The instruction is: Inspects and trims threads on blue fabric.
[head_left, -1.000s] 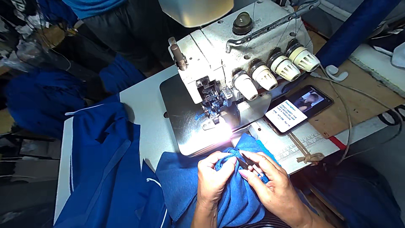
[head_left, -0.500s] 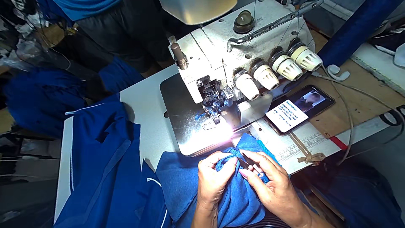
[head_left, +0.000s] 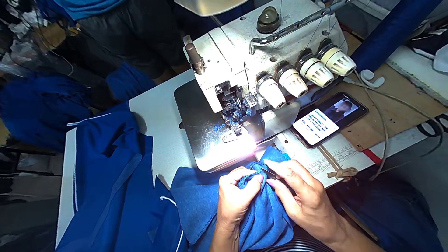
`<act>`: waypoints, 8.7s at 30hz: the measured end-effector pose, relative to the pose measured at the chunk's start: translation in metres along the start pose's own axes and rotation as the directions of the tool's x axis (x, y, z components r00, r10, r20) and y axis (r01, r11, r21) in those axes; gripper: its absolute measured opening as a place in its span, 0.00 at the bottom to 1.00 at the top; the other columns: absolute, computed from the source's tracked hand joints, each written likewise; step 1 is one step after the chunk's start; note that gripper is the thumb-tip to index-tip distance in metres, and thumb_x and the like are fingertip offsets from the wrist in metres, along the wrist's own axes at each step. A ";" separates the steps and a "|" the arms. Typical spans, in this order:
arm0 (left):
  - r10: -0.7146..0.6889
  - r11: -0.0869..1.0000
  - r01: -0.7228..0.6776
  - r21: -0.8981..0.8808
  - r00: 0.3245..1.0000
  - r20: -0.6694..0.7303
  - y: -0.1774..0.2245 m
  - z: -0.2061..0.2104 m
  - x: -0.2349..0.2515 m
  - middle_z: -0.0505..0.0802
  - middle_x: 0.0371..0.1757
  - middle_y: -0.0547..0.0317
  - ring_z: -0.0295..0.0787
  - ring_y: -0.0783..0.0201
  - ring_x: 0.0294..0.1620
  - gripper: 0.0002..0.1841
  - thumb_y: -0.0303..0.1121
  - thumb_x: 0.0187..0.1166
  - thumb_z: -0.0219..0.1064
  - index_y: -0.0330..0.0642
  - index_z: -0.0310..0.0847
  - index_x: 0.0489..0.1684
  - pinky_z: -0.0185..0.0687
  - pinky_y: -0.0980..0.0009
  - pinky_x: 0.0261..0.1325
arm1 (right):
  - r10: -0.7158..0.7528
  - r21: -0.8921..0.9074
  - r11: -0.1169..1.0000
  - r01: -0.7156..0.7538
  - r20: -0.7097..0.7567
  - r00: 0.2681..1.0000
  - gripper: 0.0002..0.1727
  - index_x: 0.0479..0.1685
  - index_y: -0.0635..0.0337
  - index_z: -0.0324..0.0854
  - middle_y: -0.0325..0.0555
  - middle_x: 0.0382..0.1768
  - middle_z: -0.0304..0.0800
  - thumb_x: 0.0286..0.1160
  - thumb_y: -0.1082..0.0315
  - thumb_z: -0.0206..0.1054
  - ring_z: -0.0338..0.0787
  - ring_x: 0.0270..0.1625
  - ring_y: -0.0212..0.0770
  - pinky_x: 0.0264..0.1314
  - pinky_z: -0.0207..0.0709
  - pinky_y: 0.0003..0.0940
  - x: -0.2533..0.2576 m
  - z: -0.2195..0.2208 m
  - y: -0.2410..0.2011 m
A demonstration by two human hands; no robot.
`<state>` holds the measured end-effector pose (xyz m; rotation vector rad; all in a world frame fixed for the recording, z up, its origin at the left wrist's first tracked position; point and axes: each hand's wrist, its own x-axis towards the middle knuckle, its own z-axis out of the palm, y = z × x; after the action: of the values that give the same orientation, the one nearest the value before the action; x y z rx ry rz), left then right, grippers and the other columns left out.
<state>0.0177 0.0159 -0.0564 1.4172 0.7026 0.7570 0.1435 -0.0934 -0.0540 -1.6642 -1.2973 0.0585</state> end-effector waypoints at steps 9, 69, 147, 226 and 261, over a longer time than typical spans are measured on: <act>0.002 0.999 -0.001 -0.042 1.000 0.025 0.000 -0.002 0.001 0.93 0.28 0.62 0.88 0.74 0.33 0.03 0.28 0.65 0.76 0.40 0.94 0.24 0.85 0.79 0.41 | 0.078 0.168 0.983 -0.069 -0.045 0.996 0.17 0.62 0.60 0.88 0.39 0.45 0.87 0.74 0.70 0.69 0.85 0.44 0.22 0.48 0.82 0.14 0.003 -0.003 -0.006; 0.167 0.941 -0.127 0.314 0.980 -0.104 0.012 0.013 -0.034 0.95 0.31 0.59 0.94 0.71 0.31 0.08 0.24 0.78 0.67 0.35 0.94 0.33 0.93 0.76 0.39 | 0.352 0.423 0.827 -0.370 0.123 0.928 0.05 0.37 0.52 0.93 0.31 0.32 0.90 0.68 0.65 0.73 0.86 0.29 0.23 0.32 0.83 0.17 -0.007 -0.001 -0.002; 0.305 0.897 -0.313 0.313 0.949 0.076 0.019 0.009 -0.020 0.92 0.56 0.57 0.88 0.69 0.62 0.10 0.28 0.83 0.54 0.38 0.82 0.37 0.85 0.73 0.64 | 0.159 0.111 0.981 -0.158 0.003 0.987 0.07 0.43 0.60 0.79 0.34 0.25 0.78 0.83 0.68 0.57 0.77 0.25 0.21 0.28 0.72 0.14 0.011 -0.016 0.015; 0.087 0.995 -0.090 -0.030 0.991 -0.097 0.003 0.007 -0.013 0.96 0.39 0.55 0.94 0.68 0.43 0.04 0.24 0.70 0.75 0.36 0.93 0.37 0.90 0.73 0.54 | -0.027 -0.002 1.000 0.027 -0.036 0.999 0.15 0.60 0.60 0.88 0.46 0.46 0.89 0.80 0.66 0.66 0.89 0.42 0.30 0.43 0.84 0.20 -0.013 -0.006 0.000; 0.192 0.980 -0.192 0.056 0.981 0.002 -0.005 0.005 -0.015 0.95 0.41 0.58 0.92 0.69 0.47 0.03 0.27 0.76 0.72 0.38 0.92 0.35 0.89 0.74 0.56 | -0.136 0.080 0.987 0.137 -0.014 0.991 0.11 0.54 0.66 0.89 0.47 0.44 0.93 0.82 0.72 0.64 0.92 0.48 0.31 0.55 0.84 0.19 -0.011 0.002 0.010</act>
<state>0.0131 0.0004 -0.0613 1.5504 0.5988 0.8965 0.1447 -0.1001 -0.0679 -1.5024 -1.3819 0.0218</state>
